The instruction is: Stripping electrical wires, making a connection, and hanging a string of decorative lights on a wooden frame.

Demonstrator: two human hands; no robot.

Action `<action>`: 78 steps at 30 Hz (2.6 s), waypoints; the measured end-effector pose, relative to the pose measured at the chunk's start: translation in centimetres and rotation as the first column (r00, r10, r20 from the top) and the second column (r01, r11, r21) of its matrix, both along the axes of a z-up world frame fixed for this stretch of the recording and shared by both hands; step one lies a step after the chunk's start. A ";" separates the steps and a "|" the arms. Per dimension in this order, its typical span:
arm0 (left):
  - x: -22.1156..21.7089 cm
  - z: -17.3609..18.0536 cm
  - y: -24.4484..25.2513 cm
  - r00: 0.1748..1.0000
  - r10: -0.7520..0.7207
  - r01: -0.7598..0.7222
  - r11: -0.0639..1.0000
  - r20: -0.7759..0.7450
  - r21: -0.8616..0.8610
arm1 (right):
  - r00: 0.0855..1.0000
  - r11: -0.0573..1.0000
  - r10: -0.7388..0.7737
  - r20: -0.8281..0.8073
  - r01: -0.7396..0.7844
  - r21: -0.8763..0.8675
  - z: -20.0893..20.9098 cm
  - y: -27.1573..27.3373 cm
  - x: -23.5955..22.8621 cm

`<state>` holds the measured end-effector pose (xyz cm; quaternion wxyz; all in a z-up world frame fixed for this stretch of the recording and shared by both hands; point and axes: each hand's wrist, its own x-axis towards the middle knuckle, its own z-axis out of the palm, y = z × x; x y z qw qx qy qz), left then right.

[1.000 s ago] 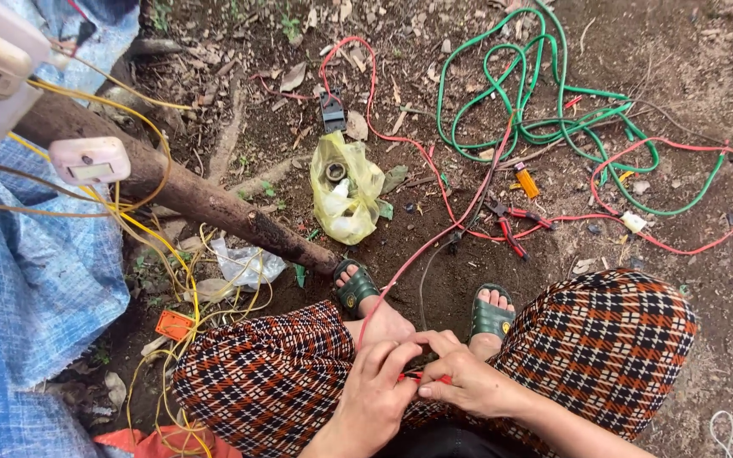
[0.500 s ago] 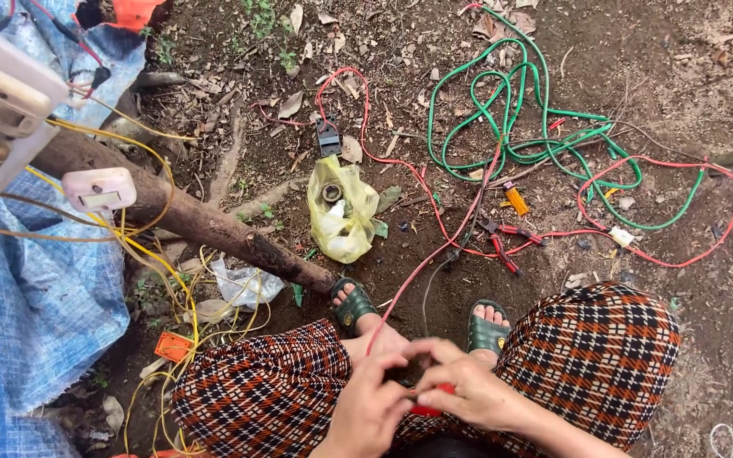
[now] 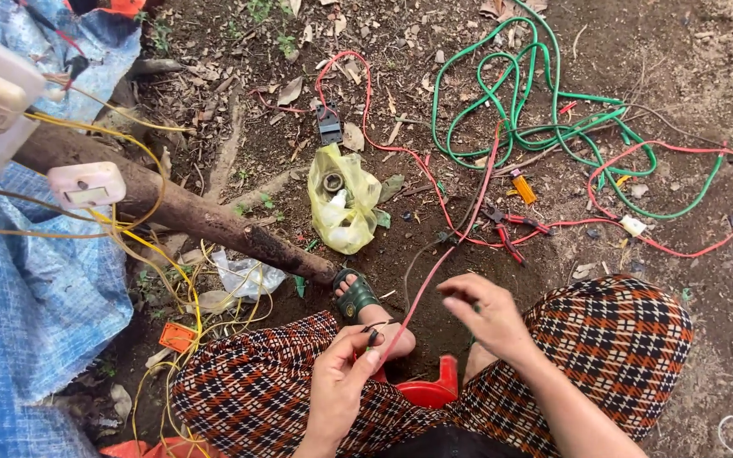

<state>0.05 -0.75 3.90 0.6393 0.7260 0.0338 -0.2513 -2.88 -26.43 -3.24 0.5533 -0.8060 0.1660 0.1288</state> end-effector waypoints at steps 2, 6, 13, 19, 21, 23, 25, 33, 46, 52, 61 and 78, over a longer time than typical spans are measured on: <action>-0.1 -0.2 -0.4 1.000 -0.011 0.011 1.000 0.008 0.002 | 0.992 0.998 0.064 0.108 -0.064 -0.006 -0.5 1.0 -0.4; -0.4 -0.3 -0.5 0.973 -0.119 0.085 0.981 0.197 0.174 | 0.849 0.980 0.192 0.491 -0.144 -0.134 -2.0 2.9 -1.8; -1.5 -0.6 -0.8 0.892 -0.292 0.197 0.938 0.345 0.284 | 0.644 0.959 0.273 0.715 -0.122 -0.257 3.3 5.4 -0.9; -2.1 -2.1 -0.4 0.747 -0.457 0.288 0.877 0.483 0.384 | 0.670 0.934 0.356 0.651 -0.263 -0.240 3.1 5.5 -1.5; -2.1 -2.5 -0.1 0.692 -0.542 0.352 0.830 0.477 0.433 | 0.741 0.933 0.298 0.602 -0.360 -0.018 2.1 5.7 -2.0; -2.1 -2.3 -0.2 0.759 -0.479 0.334 0.868 0.441 0.367 | 0.776 0.932 0.279 0.566 -0.361 0.035 1.6 5.5 -1.8; -2.3 -2.7 0.2 0.821 -0.411 0.305 0.902 0.396 0.304 | 0.807 0.927 0.265 0.528 -0.363 0.090 0.8 5.1 -1.3; -1.0 -4.8 5.1 0.846 0.233 -0.514 0.598 -0.480 -0.615 | 0.559 0.578 -0.770 -0.306 0.816 0.036 -3.4 2.4 1.8; 0.7 -2.3 9.7 0.660 0.145 -0.743 0.271 -0.737 -0.612 | 0.396 0.661 -0.751 -0.529 0.447 -0.603 -18.7 1.7 -0.6; 0.7 -2.0 11.5 0.704 0.174 -0.706 0.274 -0.688 -0.653 | 0.342 0.250 -0.590 -0.731 0.939 0.237 -18.0 1.5 1.3; 3.8 -2.1 9.8 0.771 0.153 -0.495 0.754 0.618 0.431 | 0.510 0.139 -0.759 -0.405 0.735 0.664 2.6 -0.7 4.6; 1.9 -1.0 0.9 0.985 0.130 -0.096 0.960 0.115 -0.264 | 0.906 0.985 0.048 0.421 -0.113 0.131 0.3 12.2 -2.1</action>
